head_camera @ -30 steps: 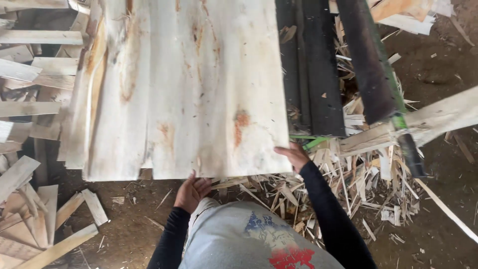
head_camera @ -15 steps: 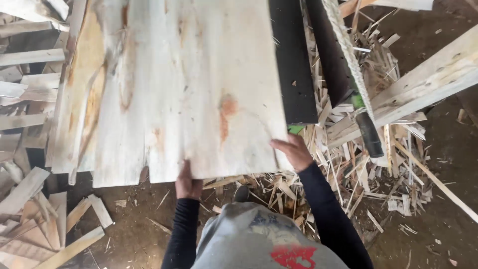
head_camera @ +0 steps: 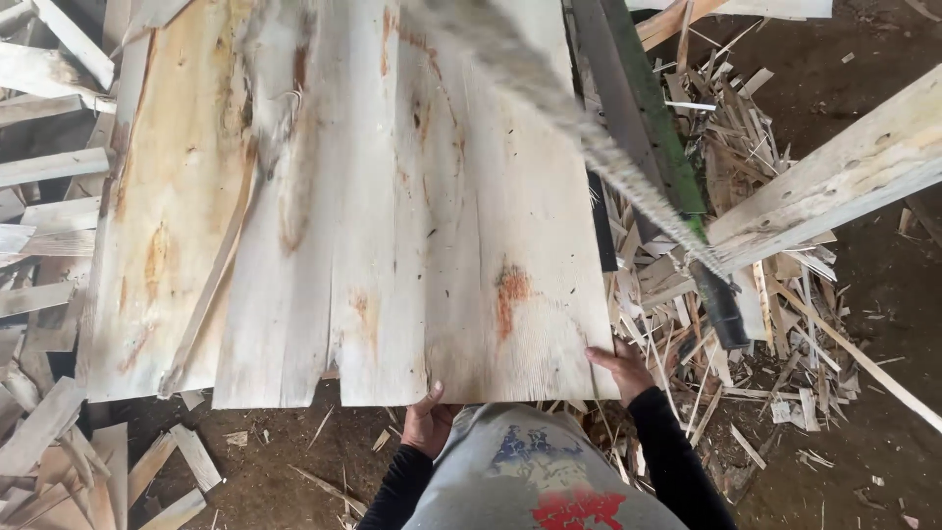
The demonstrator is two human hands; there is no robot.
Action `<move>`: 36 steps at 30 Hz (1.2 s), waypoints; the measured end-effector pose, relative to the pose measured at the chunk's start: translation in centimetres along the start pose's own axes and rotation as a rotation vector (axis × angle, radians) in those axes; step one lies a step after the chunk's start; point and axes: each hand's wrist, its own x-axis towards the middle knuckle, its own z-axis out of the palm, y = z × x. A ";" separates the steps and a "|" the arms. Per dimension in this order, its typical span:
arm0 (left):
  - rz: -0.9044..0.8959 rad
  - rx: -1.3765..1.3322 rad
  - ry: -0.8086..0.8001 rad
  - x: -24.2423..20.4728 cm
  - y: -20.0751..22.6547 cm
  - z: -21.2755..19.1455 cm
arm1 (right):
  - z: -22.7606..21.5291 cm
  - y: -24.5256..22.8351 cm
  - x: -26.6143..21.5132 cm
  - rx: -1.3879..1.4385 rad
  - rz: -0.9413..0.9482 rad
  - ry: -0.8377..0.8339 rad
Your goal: The person is manually feeding large sheets of wood veneer or thin lumber into a processing machine, likely a slicer or planer.
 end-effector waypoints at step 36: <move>0.944 1.460 0.228 2.5 -11.3 4.2 | -15.5 -10.3 -3.0 0.430 -0.276 -0.344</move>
